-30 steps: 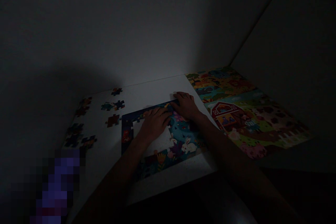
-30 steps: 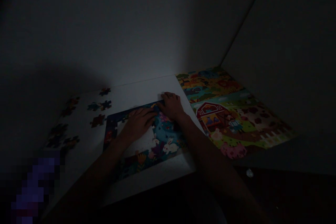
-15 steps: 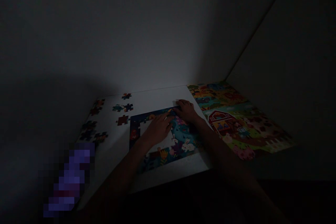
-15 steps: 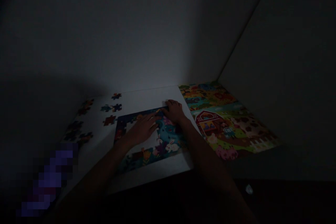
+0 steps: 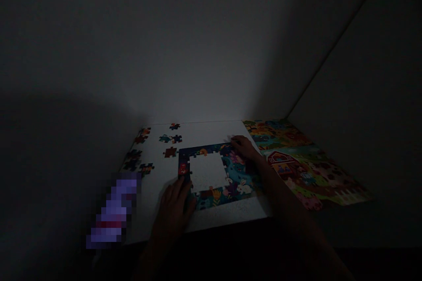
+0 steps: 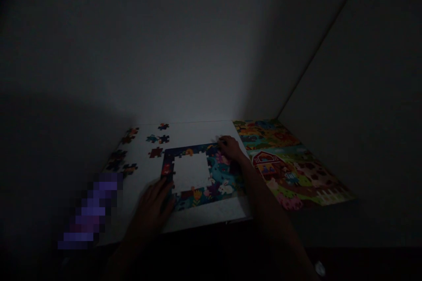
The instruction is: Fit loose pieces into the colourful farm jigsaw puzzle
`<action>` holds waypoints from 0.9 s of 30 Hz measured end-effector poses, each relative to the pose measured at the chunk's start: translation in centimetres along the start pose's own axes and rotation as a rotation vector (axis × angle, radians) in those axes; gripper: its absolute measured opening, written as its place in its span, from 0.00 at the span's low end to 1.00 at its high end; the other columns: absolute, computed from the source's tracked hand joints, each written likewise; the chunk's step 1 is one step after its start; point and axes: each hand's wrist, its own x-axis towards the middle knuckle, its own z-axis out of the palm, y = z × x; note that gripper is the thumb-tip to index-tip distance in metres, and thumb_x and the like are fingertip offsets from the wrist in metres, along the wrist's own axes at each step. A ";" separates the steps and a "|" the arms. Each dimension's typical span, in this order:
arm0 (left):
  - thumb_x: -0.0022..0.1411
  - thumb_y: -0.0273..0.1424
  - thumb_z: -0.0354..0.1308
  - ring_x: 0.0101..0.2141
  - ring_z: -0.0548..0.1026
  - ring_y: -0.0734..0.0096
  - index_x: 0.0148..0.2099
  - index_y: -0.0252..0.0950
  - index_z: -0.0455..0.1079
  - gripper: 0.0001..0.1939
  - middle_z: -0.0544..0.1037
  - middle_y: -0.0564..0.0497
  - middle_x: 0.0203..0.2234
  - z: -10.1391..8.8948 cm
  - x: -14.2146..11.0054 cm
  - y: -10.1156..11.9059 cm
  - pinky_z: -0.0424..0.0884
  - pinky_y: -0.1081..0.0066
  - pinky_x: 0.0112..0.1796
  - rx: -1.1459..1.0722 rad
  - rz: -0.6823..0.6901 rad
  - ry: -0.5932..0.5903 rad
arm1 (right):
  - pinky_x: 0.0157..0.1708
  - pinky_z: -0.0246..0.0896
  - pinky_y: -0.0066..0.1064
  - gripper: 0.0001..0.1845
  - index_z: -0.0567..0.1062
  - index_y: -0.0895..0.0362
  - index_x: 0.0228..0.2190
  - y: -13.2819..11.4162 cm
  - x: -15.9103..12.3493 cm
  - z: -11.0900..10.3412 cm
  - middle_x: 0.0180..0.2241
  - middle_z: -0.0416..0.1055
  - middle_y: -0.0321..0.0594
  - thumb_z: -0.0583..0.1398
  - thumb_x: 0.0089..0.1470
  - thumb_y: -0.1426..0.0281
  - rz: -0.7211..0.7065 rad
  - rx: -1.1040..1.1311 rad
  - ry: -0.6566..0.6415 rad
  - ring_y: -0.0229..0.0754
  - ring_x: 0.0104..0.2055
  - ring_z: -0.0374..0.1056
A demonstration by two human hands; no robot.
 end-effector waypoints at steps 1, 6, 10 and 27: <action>0.66 0.40 0.51 0.62 0.61 0.49 0.60 0.40 0.68 0.23 0.64 0.42 0.63 0.0 0.0 0.1 0.59 0.47 0.60 0.013 -0.007 -0.003 | 0.54 0.60 0.34 0.18 0.76 0.60 0.47 0.0 0.0 0.1 0.51 0.73 0.48 0.54 0.63 0.63 -0.013 -0.013 0.006 0.44 0.53 0.68; 0.68 0.40 0.49 0.59 0.65 0.50 0.61 0.40 0.66 0.22 0.66 0.43 0.62 -0.1 0.1 0.2 0.64 0.49 0.57 0.068 0.056 0.026 | 0.52 0.61 0.35 0.17 0.78 0.60 0.43 0.5 0.1 0.6 0.48 0.75 0.49 0.56 0.61 0.63 -0.028 0.022 0.037 0.46 0.50 0.70; 0.69 0.44 0.48 0.63 0.59 0.48 0.67 0.34 0.57 0.30 0.58 0.38 0.65 0.3 -0.2 0.4 0.62 0.47 0.58 0.147 0.081 0.135 | 0.53 0.61 0.37 0.17 0.78 0.58 0.43 0.7 0.1 0.9 0.50 0.74 0.50 0.55 0.61 0.62 -0.045 0.041 0.072 0.48 0.52 0.69; 0.71 0.47 0.42 0.66 0.54 0.52 0.69 0.27 0.49 0.35 0.55 0.35 0.66 0.4 -0.3 1.0 0.58 0.50 0.61 0.272 0.114 0.078 | 0.55 0.61 0.44 0.21 0.79 0.56 0.42 2.4 0.3 1.9 0.50 0.73 0.51 0.55 0.57 0.57 -0.056 0.104 0.053 0.52 0.53 0.69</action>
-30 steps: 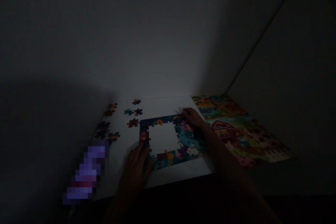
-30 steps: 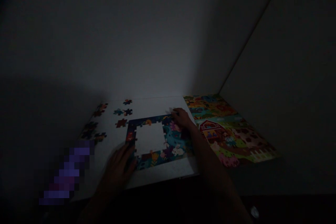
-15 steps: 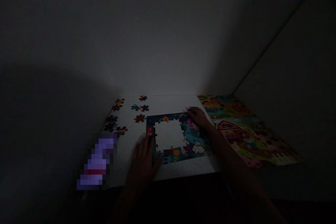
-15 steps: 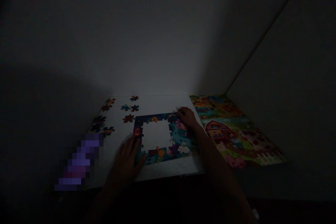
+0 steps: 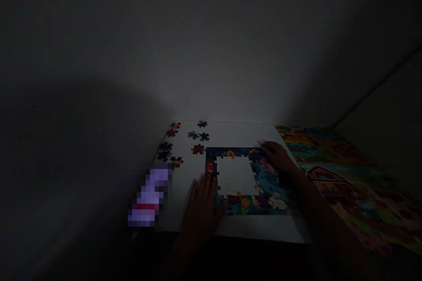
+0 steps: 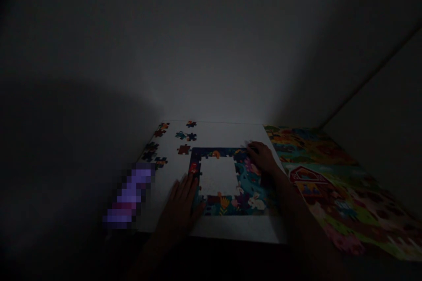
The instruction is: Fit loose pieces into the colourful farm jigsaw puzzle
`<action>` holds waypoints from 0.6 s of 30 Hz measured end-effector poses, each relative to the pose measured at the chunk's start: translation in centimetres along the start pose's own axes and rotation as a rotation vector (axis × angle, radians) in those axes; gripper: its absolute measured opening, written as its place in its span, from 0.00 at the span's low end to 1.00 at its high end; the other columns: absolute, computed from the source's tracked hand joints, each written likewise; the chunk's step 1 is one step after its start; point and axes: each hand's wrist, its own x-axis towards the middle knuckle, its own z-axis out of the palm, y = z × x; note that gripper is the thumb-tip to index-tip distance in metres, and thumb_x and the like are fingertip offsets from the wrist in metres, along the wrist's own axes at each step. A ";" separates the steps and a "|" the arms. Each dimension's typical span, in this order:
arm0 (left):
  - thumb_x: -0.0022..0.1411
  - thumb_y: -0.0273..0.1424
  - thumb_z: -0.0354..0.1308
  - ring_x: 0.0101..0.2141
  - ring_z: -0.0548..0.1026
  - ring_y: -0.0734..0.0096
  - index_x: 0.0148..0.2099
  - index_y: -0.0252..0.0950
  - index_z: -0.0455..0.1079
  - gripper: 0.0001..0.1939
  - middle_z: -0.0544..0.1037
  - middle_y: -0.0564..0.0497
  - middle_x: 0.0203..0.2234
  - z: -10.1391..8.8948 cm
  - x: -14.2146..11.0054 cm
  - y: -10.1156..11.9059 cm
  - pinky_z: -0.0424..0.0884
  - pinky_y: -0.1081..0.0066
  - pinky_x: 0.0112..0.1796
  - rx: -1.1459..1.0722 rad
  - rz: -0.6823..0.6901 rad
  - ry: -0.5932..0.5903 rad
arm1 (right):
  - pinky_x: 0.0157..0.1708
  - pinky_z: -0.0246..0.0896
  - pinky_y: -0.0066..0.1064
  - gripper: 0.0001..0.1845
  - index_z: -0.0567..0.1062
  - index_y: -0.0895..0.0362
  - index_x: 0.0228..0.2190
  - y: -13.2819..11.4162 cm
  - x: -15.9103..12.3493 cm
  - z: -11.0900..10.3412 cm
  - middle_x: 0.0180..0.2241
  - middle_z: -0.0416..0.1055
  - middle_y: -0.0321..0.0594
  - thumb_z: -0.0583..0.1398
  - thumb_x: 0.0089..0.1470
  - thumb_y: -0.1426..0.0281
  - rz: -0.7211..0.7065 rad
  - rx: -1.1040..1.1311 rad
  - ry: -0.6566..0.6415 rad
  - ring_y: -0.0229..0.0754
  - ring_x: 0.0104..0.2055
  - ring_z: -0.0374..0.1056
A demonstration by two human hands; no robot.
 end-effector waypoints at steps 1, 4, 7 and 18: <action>0.71 0.47 0.43 0.65 0.54 0.52 0.69 0.28 0.50 0.35 0.56 0.35 0.66 -0.1 0.0 0.0 0.58 0.49 0.61 -0.003 0.001 -0.010 | 0.55 0.61 0.44 0.21 0.79 0.56 0.42 0.1 0.0 0.0 0.50 0.73 0.51 0.54 0.57 0.57 0.004 0.002 0.002 0.52 0.53 0.68; 0.70 0.48 0.44 0.65 0.55 0.51 0.69 0.28 0.51 0.35 0.55 0.35 0.66 -0.3 0.0 0.0 0.58 0.49 0.60 -0.009 0.003 -0.019 | 0.56 0.60 0.46 0.23 0.78 0.57 0.43 0.1 0.0 0.0 0.51 0.73 0.53 0.54 0.57 0.56 0.023 -0.005 0.007 0.54 0.53 0.68; 0.70 0.47 0.45 0.66 0.53 0.50 0.69 0.29 0.50 0.35 0.53 0.35 0.67 -0.3 -0.1 0.0 0.59 0.49 0.60 -0.017 -0.006 -0.007 | 0.55 0.62 0.47 0.23 0.78 0.57 0.42 -0.1 0.0 0.0 0.50 0.73 0.53 0.54 0.56 0.55 0.020 -0.015 -0.010 0.54 0.53 0.69; 0.70 0.46 0.45 0.66 0.53 0.51 0.70 0.30 0.47 0.35 0.54 0.37 0.67 -0.6 -0.1 0.3 0.60 0.49 0.59 -0.027 -0.017 -0.001 | 0.53 0.62 0.48 0.20 0.77 0.56 0.45 -3.4 0.6 -0.5 0.51 0.72 0.51 0.54 0.58 0.59 0.006 -0.152 -0.026 0.55 0.52 0.69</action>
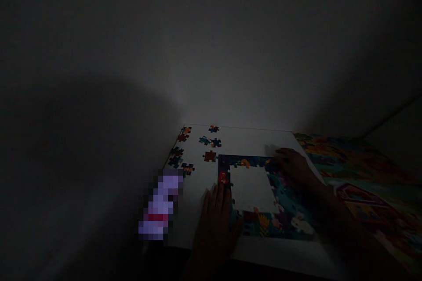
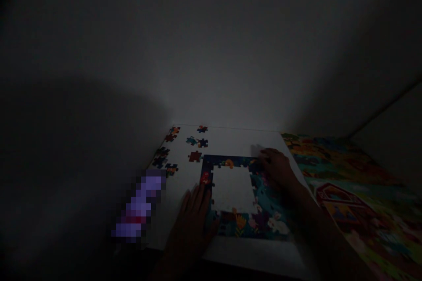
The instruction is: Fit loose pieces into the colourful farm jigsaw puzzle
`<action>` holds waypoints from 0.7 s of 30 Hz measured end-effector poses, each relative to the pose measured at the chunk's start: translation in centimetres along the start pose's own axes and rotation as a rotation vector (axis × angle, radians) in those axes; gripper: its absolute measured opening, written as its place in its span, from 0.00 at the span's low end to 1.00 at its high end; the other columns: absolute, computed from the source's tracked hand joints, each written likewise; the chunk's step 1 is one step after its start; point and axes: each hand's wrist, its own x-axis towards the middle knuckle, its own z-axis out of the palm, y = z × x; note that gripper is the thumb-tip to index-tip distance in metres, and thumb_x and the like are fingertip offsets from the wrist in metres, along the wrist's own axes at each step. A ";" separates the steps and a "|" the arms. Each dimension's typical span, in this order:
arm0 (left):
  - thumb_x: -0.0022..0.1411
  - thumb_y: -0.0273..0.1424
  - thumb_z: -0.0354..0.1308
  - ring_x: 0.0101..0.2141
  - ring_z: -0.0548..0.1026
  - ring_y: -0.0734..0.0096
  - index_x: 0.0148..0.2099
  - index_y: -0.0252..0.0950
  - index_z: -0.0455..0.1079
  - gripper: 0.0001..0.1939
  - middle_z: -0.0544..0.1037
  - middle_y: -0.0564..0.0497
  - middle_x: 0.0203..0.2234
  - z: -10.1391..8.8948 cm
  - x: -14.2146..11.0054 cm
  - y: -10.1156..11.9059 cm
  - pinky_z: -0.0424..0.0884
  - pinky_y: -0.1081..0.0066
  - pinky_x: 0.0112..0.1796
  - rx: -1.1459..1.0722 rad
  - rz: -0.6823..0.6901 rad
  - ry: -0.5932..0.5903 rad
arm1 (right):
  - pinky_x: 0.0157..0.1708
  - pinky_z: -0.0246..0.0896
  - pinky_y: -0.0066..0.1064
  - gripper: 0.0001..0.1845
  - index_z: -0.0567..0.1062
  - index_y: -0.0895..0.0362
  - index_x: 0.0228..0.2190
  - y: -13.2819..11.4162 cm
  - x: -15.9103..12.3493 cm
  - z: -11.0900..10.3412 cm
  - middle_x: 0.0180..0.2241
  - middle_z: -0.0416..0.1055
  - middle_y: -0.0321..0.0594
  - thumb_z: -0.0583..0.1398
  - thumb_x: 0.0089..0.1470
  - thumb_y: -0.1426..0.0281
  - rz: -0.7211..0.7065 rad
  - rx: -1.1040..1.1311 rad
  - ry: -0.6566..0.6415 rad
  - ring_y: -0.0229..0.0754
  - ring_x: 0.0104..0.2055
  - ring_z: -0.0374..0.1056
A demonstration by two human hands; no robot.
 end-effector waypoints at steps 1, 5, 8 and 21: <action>0.70 0.46 0.45 0.66 0.53 0.51 0.70 0.30 0.47 0.35 0.54 0.37 0.67 0.0 0.0 0.0 0.60 0.49 0.60 0.001 -0.007 -0.006 | 0.54 0.61 0.49 0.20 0.76 0.55 0.47 -1.7 0.5 -0.1 0.52 0.72 0.51 0.54 0.59 0.60 -0.021 -0.001 -0.015 0.55 0.54 0.68; 0.70 0.46 0.45 0.66 0.53 0.51 0.70 0.30 0.48 0.34 0.54 0.38 0.67 0.1 0.1 0.1 0.60 0.49 0.60 -0.010 -0.023 -0.029 | 0.53 0.63 0.40 0.21 0.73 0.56 0.51 -11.1 3.7 1.1 0.53 0.71 0.50 0.54 0.62 0.60 -0.184 0.181 -0.261 0.50 0.53 0.69; 0.70 0.46 0.45 0.66 0.53 0.51 0.70 0.31 0.49 0.34 0.54 0.38 0.67 0.2 0.1 0.1 0.60 0.49 0.60 -0.033 -0.025 -0.028 | 0.55 0.60 0.40 0.21 0.73 0.58 0.51 -18.3 6.9 3.2 0.53 0.71 0.52 0.53 0.64 0.59 -0.270 0.203 -0.373 0.51 0.55 0.67; 0.70 0.42 0.46 0.64 0.57 0.49 0.68 0.27 0.52 0.32 0.55 0.34 0.66 -0.1 0.5 0.1 0.61 0.48 0.59 -0.052 -0.018 -0.021 | 0.56 0.52 0.55 0.21 0.67 0.62 0.53 -27.7 11.3 7.1 0.54 0.68 0.60 0.57 0.60 0.67 -0.056 0.015 -0.504 0.59 0.58 0.62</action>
